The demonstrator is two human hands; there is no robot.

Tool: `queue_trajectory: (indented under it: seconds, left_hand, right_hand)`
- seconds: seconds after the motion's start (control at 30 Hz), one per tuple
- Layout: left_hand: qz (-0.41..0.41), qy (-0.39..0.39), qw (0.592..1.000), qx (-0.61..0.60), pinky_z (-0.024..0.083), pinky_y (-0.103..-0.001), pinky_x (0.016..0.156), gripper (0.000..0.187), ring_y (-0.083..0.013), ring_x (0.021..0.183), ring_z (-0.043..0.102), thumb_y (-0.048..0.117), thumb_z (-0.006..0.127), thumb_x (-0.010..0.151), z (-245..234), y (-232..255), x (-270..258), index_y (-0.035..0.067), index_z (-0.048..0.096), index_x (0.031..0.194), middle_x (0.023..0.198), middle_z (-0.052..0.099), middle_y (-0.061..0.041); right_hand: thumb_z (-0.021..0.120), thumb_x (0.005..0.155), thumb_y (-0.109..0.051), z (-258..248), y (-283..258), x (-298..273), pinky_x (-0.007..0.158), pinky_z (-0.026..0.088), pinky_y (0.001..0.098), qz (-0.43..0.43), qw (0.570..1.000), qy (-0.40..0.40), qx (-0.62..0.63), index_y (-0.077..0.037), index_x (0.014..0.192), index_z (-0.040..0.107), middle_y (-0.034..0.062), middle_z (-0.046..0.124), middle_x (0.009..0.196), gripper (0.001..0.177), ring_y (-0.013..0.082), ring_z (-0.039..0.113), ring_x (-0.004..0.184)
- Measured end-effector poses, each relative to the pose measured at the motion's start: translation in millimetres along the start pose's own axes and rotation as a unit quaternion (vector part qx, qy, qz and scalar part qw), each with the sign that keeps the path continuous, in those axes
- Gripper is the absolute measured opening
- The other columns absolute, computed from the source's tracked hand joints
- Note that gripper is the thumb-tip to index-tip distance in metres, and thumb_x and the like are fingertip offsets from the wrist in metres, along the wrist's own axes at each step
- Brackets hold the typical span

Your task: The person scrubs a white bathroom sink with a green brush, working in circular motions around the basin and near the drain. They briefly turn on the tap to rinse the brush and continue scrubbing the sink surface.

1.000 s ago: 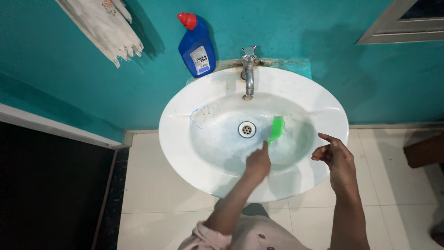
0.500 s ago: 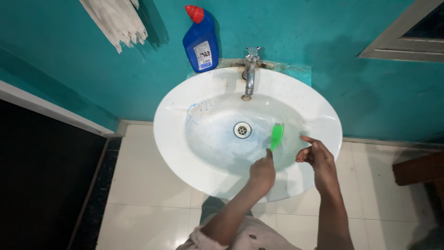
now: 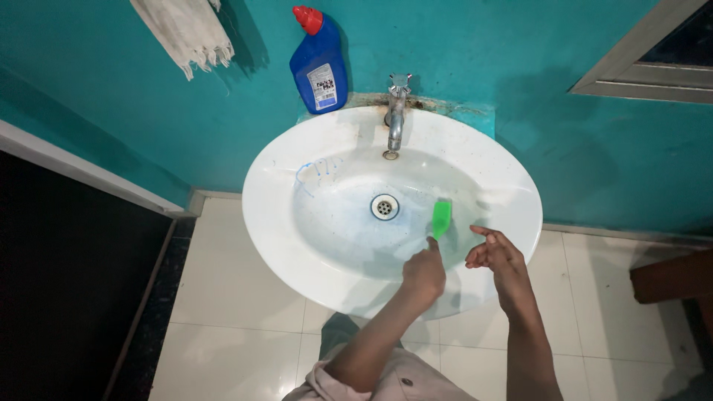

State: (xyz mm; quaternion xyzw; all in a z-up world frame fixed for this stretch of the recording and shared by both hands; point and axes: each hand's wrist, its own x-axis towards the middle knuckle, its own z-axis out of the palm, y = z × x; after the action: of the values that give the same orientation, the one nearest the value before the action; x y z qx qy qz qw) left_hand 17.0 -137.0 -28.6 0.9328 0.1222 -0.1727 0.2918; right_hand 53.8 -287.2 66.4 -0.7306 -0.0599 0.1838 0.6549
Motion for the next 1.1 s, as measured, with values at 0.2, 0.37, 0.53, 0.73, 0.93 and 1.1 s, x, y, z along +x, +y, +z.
queue_trajectory:
  seconds: [0.2,0.37,0.53,0.73,0.93,1.1]
  left_hand:
    - [-0.053,0.059,0.996,-0.045,0.061,-0.046,0.085,0.074,-0.0377,0.102,0.073,0.011,0.058,0.091,-13,-10,43,-0.011,0.026,0.154,0.111,0.07,-0.025]
    - [-0.068,0.018,0.969,-0.239,0.056,-0.051,0.089,0.07,-0.0464,0.107,0.067,0.027,0.053,0.101,0,-19,49,-0.004,0.022,0.156,0.118,0.066,-0.034]
    - [-0.089,-0.071,0.898,-0.426,0.06,-0.047,0.085,0.07,-0.038,0.101,0.069,0.041,0.048,0.1,2,-30,59,0.01,0.026,0.159,0.122,0.065,-0.026]
    - [-0.025,-0.121,0.856,-0.502,0.059,-0.043,0.085,0.074,-0.0269,0.102,0.07,0.048,0.046,0.102,-2,-53,59,0.012,0.025,0.162,0.123,0.066,-0.018]
    - [-0.006,0.017,0.906,-0.422,0.053,-0.034,0.088,0.07,-0.0234,0.102,0.071,0.051,0.057,0.099,-31,-127,31,0.011,0.043,0.155,0.119,0.072,-0.014]
    - [-0.012,0.148,0.898,-0.414,0.054,-0.036,0.083,0.059,-0.0244,0.097,0.073,0.044,0.055,0.1,-85,-195,-24,0.009,0.049,0.147,0.114,0.073,-0.015]
  right_hand:
    - [0.047,0.102,-0.015,13,15,-12,0.078,0.056,0.0325,-0.018,0.989,-0.082,-0.122,-0.002,0.135,0.065,0.0101,0.068,0.08,0.039,0.0185,0.065,0.077]
    - [0.063,0.09,-0.016,48,5,-28,0.077,0.058,0.0359,0.005,0.957,-0.123,-0.261,-0.013,0.154,0.034,0.0087,0.066,0.103,0.07,0.0201,0.068,0.084]
    - [0.072,0.084,-0.015,62,-13,-33,0.082,0.054,0.0449,-0.049,0.919,-0.039,-0.39,-0.023,0.156,0.035,0.0172,0.061,0.111,0.082,0.0347,0.066,0.096]
    - [0.063,0.089,-0.017,73,-4,-6,0.075,0.057,0.0452,-0.059,0.867,0.032,-0.495,-0.032,0.151,0.048,0.0163,0.063,0.107,0.066,0.0342,0.07,0.087]
    - [0.063,0.096,-0.024,56,-25,19,0.062,0.056,0.0473,-0.152,0.804,0.074,-0.57,-0.031,0.134,0.067,0.0154,0.068,0.102,0.039,0.0354,0.07,0.073]
    - [0.071,0.089,-0.032,8,-47,-5,0.065,0.058,0.0436,-0.029,0.775,0.066,-0.627,-0.036,0.126,0.072,0.0078,0.071,0.093,0.037,0.0289,0.072,0.075]
